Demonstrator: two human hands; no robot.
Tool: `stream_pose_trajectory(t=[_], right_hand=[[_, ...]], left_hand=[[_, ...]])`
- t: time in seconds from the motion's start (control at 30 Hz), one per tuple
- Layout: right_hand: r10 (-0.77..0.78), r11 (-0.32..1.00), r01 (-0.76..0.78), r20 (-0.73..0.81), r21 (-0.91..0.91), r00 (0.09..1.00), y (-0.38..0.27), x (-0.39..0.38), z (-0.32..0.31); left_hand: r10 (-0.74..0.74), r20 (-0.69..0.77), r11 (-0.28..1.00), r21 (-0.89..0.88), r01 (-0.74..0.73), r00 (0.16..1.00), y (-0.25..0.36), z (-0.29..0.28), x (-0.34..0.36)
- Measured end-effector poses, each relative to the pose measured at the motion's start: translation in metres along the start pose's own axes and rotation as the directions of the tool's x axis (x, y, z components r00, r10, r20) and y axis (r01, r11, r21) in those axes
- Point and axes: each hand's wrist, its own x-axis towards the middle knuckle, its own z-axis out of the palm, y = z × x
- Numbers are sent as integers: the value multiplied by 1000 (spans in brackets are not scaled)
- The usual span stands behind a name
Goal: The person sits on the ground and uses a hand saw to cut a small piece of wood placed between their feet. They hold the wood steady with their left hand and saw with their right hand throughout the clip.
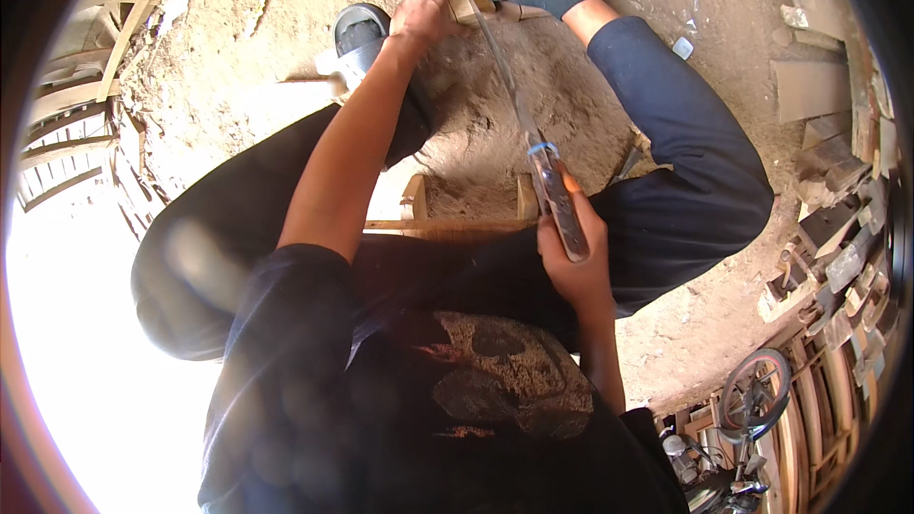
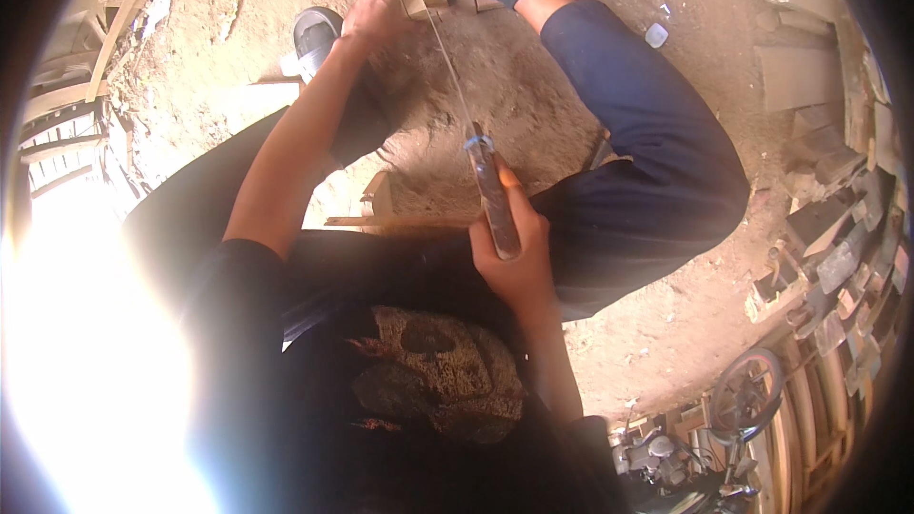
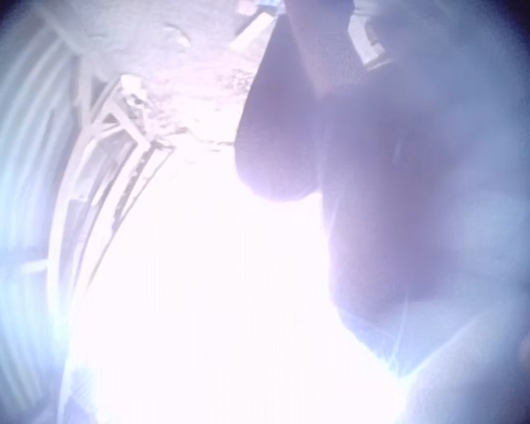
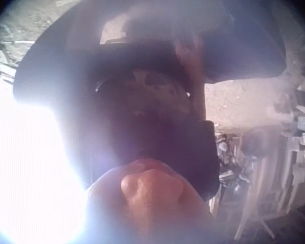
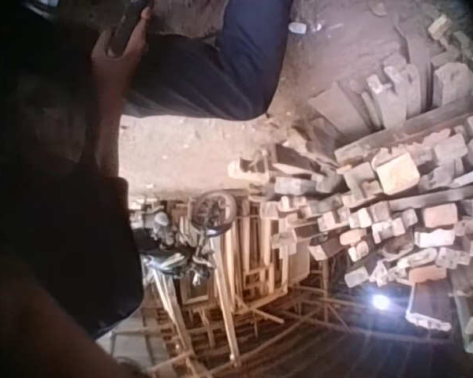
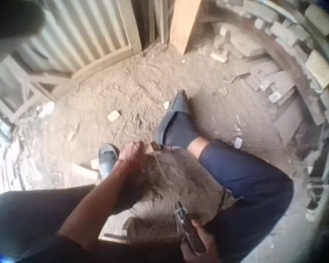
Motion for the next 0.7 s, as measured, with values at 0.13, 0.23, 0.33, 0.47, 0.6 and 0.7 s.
stream_pose_trajectory(t=[0.13,0.23,0.33,0.47,0.6,0.7], right_hand=[[-13,998,13,9,-59,1000,-8,-37,-16],[-57,993,54,-26,-105,998,-12,-38,-8],[-160,983,155,-39,-97,986,-1,-10,3],[-162,982,158,-28,-106,986,0,-34,-8],[-133,989,132,-12,-67,991,-9,-33,-9],[-42,996,45,35,-74,998,-10,-2,2]], left_hand=[[-30,5,1000,-8,30,1000,-6,-2,-2],[-62,18,997,-32,63,998,6,-4,-5],[-50,41,998,-37,51,998,7,-7,-5],[-60,49,998,-13,61,997,2,-10,-4],[-62,37,998,-15,63,997,5,-6,-5],[-47,48,998,-36,49,998,-2,-4,0]])
